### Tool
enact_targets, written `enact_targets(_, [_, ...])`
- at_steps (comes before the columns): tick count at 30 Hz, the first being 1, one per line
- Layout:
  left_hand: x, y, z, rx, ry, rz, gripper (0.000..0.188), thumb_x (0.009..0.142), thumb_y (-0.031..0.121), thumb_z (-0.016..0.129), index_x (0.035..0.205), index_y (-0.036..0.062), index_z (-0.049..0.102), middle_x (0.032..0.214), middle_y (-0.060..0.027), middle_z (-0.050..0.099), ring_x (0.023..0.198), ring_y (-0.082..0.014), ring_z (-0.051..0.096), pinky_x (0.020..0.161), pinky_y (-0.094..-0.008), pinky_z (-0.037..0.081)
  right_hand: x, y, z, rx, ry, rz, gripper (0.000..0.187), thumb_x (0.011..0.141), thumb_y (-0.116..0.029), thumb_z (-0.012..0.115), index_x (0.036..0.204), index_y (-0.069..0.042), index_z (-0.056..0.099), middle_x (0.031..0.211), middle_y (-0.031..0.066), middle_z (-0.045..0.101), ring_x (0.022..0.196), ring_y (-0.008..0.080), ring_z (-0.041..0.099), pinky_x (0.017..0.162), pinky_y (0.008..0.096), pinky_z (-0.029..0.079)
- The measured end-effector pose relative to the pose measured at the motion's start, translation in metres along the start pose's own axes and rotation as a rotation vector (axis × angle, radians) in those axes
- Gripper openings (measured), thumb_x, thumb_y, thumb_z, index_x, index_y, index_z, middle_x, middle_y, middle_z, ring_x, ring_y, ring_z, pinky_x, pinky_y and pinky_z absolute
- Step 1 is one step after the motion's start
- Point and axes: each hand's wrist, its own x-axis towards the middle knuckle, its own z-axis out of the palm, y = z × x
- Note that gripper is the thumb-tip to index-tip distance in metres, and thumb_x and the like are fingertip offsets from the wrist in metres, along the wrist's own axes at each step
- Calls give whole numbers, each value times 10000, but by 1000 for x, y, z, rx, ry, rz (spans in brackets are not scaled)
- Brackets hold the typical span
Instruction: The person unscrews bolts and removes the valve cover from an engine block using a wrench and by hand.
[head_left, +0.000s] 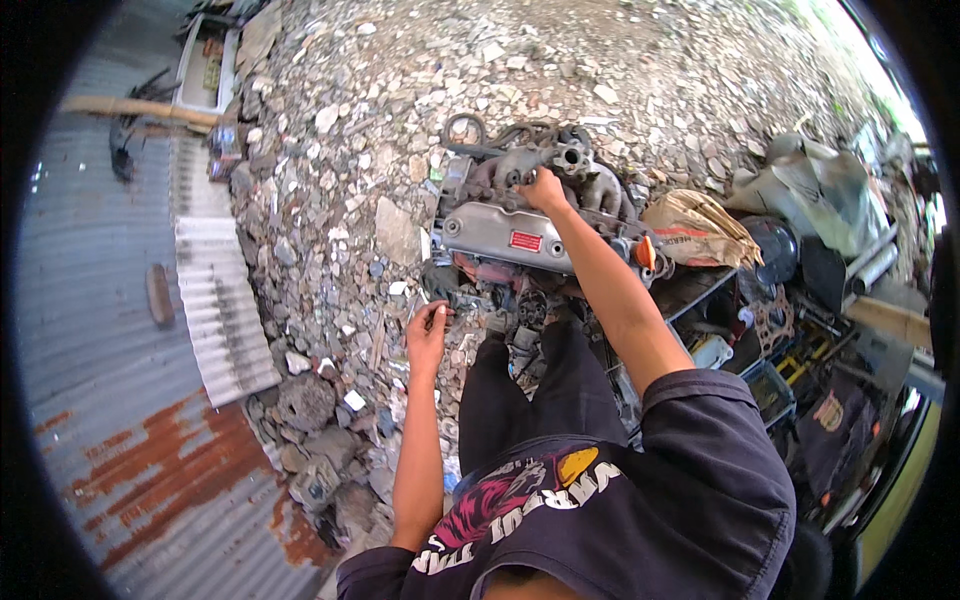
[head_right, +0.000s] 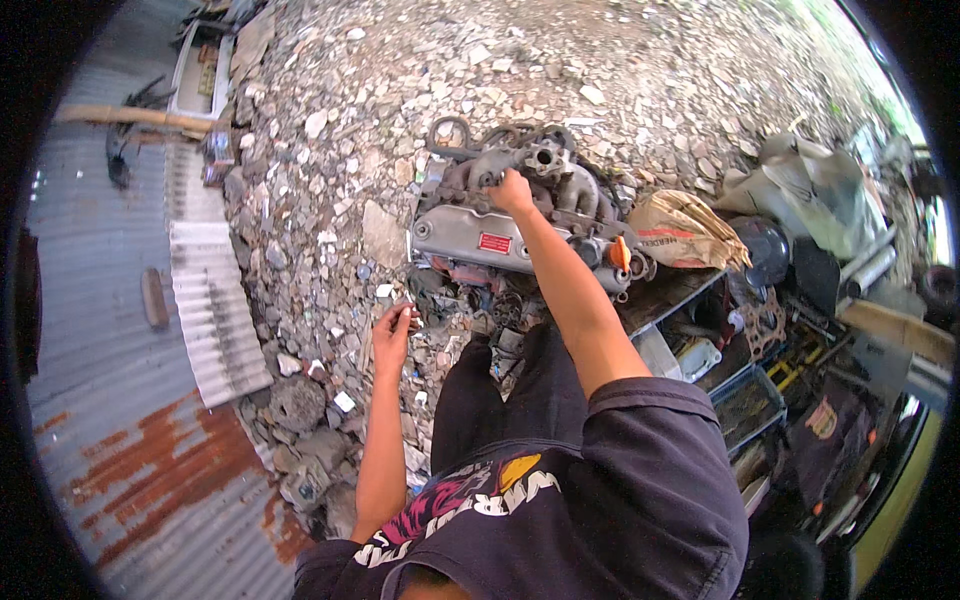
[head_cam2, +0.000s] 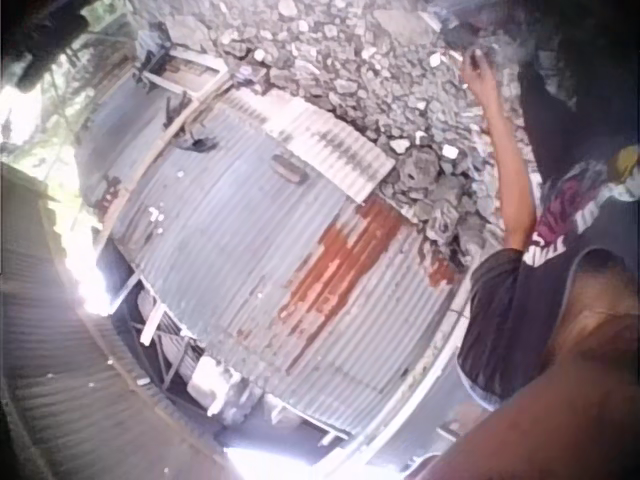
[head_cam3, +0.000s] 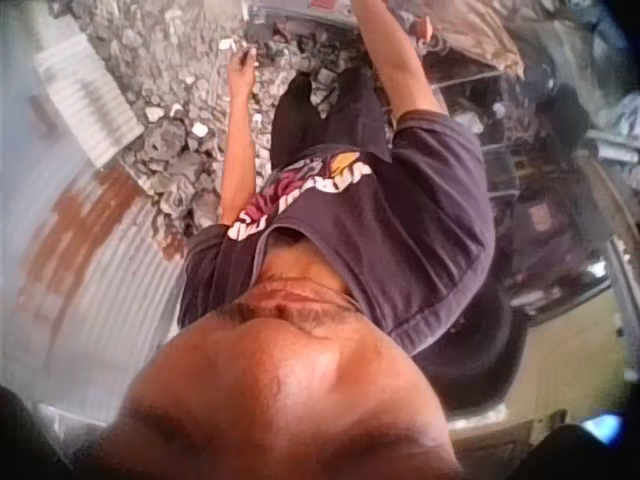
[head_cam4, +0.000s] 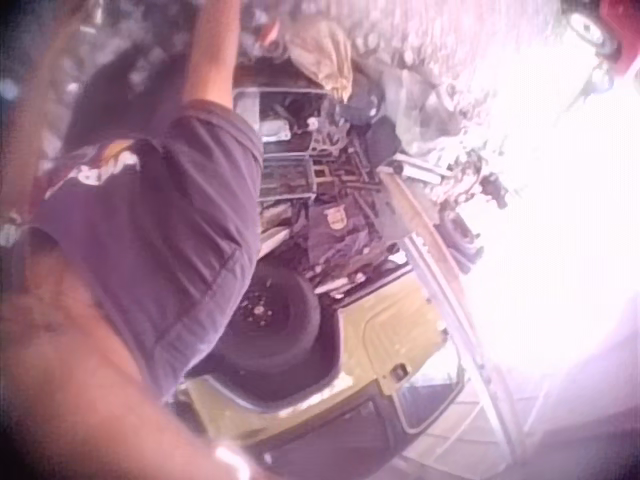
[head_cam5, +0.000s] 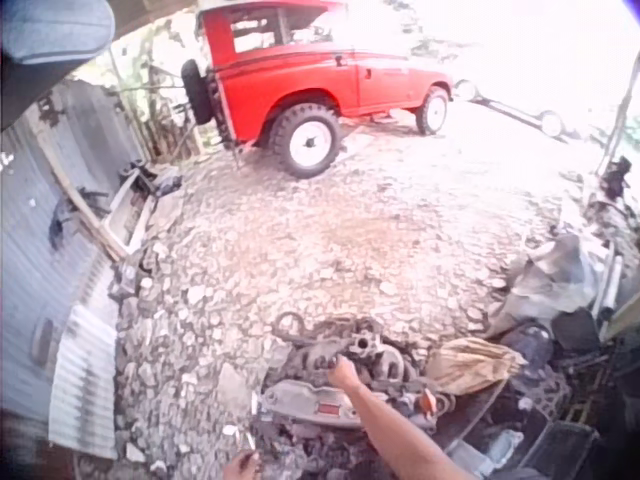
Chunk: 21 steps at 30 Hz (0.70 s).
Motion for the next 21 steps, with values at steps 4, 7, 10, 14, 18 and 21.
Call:
enact_targets(4, [-24, -23, 6, -95, 98, -65, 200, 990, 160, 573, 1095, 14, 659, 921, -42, 690, 789, -97, 607, 717, -255, 502, 12, -4, 37, -97, 31, -82, 582, 731, -294, 820, 1190, -11, 602, 1120, 253, 641, 1077, 401, 615, 925, 447, 508])
enact_targets(7, [-33, -20, 26, -100, 75, -86, 212, 991, 167, 572, 1108, 13, 658, 943, -51, 692, 810, -102, 615, 731, -255, 506, 13, 15, 49, -141, 33, -116, 547, 741, -284, 817, 1184, -35, 616, 1122, 231, 638, 1119, 377, 579, 953, 436, 476])
enact_targets(10, [-30, -12, 36, -75, 58, -120, 220, 992, 172, 573, 1116, 10, 656, 954, -54, 698, 846, -101, 619, 775, -258, 497, 6, 21, 50, -62, 16, -158, 547, 738, -250, 817, 1195, -30, 613, 1129, 227, 651, 1106, 375, 600, 947, 428, 487])
enact_targets(14, [-8, 1, 58, -30, 11, -29, 227, 998, 178, 559, 1125, 15, 654, 957, -52, 700, 860, -105, 621, 787, -257, 491, 9, 20, 37, -8, -30, -155, 547, 734, -225, 813, 1203, -17, 622, 1135, 221, 666, 1090, 369, 625, 946, 414, 496])
enact_targets(18, [16, 29, 77, -4, -23, -17, 225, 995, 175, 566, 1118, 9, 654, 960, -49, 700, 856, -97, 617, 785, -255, 490, 19, 30, 22, -33, -49, -157, 525, 730, -195, 786, 1190, 7, 637, 1114, 244, 668, 1069, 372, 640, 934, 415, 506])
enact_targets(21, [25, 30, 83, -84, -28, -12, 210, 990, 164, 575, 1112, 15, 658, 959, -42, 698, 852, -94, 613, 778, -252, 490, 18, 33, 16, -53, -49, -154, 523, 727, -222, 773, 1177, 14, 651, 1092, 261, 668, 1040, 378, 651, 913, 423, 514])
